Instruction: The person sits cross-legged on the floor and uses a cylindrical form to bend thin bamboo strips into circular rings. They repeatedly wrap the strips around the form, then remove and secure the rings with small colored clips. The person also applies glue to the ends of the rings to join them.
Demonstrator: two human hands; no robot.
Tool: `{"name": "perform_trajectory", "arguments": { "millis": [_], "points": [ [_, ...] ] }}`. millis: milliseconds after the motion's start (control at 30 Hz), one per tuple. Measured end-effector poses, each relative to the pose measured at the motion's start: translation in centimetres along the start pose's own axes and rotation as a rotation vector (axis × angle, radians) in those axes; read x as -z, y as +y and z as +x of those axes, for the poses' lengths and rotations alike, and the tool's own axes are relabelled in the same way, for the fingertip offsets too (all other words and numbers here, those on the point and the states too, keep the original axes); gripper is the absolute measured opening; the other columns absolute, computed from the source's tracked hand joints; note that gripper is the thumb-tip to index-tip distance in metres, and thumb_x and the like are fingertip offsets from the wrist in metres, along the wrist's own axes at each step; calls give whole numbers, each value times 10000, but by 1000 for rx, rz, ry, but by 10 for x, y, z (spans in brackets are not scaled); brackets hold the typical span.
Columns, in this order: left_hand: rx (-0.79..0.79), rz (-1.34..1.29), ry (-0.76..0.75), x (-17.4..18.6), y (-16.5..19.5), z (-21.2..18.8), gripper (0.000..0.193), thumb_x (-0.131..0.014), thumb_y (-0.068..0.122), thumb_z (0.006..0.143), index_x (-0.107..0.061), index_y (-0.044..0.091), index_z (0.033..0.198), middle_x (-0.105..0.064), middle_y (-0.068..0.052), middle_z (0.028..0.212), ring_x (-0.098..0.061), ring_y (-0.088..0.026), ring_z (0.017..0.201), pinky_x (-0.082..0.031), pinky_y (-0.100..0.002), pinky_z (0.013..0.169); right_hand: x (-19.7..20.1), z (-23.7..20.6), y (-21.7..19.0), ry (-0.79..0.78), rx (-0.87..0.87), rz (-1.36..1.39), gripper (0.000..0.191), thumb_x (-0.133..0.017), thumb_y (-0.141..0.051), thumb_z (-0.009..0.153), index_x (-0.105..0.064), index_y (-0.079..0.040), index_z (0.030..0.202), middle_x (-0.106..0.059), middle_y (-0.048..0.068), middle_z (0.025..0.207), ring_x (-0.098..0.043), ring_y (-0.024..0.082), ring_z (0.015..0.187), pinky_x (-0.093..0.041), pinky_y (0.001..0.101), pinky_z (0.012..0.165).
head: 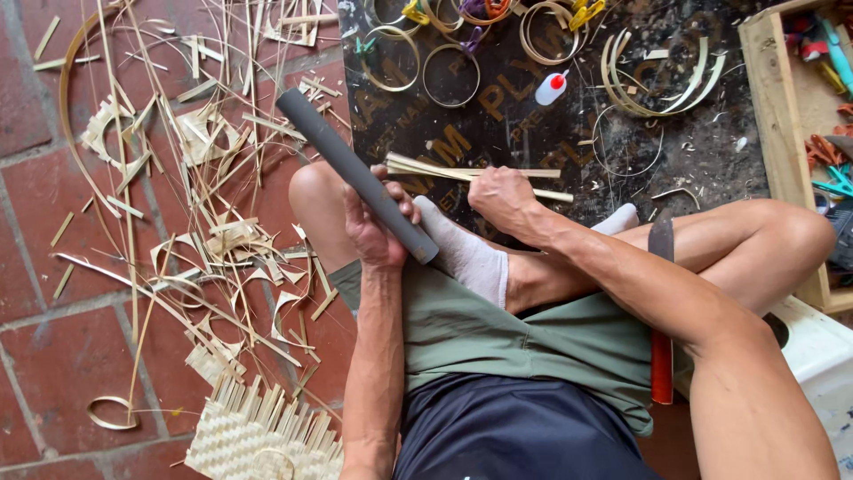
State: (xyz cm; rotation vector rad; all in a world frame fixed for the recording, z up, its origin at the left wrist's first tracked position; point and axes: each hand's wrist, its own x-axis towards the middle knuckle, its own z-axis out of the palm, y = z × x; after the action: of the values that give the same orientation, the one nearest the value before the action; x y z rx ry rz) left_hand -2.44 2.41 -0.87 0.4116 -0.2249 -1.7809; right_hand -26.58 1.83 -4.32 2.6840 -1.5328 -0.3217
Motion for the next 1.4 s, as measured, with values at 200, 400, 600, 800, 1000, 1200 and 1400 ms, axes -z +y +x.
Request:
{"name": "perform_trajectory", "arguments": {
  "millis": [200,400,600,800,1000,1200,1400],
  "points": [
    [-8,-8,17,-5,6,0,614,-491,565,1068,-593,27,1345,-656,-126,958,-615,-257,808,-519,-418,685,35,-6,27,283,-53,304,47,-580,-35,901,-623,-34,919,-616,126,813,-672,270,658,-529,374,511],
    [9,-32,17,4,20,13,617,-468,556,1080,-583,16,1356,-659,-129,971,-616,-257,813,-524,-422,698,127,-46,99,-250,-71,188,185,-592,-147,898,-652,-211,1060,-659,40,874,-693,275,769,-556,437,576],
    [50,51,-21,-3,29,20,603,-428,500,1104,-515,3,1435,-658,-137,1004,-625,-259,827,-534,-426,717,210,-66,135,-615,-307,-237,167,-661,-189,890,-827,-175,876,-784,60,819,-780,214,755,-600,362,581],
    [143,126,-19,-16,30,1,542,-408,407,1095,-458,33,1483,-649,-121,1013,-643,-241,842,-558,-418,742,165,-37,102,-513,-314,-113,190,-642,-187,918,-820,-133,880,-779,96,870,-763,263,787,-584,400,633],
    [292,524,11,-49,11,11,457,-412,353,1166,-505,-59,1339,-665,-129,973,-654,-203,752,-571,-357,677,199,-106,129,125,-323,923,372,-702,-71,857,-751,-94,1225,-759,94,856,-711,204,730,-555,345,651],
    [444,470,-117,-120,-45,11,451,-417,334,1125,-510,39,1453,-687,-120,1042,-660,-151,765,-581,-311,682,221,-147,96,391,-273,878,441,-654,71,839,-709,-45,1261,-706,115,987,-697,167,774,-565,286,690],
    [442,443,-161,-151,-79,9,426,-419,341,1152,-552,-10,1354,-692,-128,1009,-679,-168,768,-589,-331,684,234,-163,94,539,-73,409,400,-696,97,786,-759,-11,1166,-714,111,987,-679,267,826,-548,388,700]
  ]
}}
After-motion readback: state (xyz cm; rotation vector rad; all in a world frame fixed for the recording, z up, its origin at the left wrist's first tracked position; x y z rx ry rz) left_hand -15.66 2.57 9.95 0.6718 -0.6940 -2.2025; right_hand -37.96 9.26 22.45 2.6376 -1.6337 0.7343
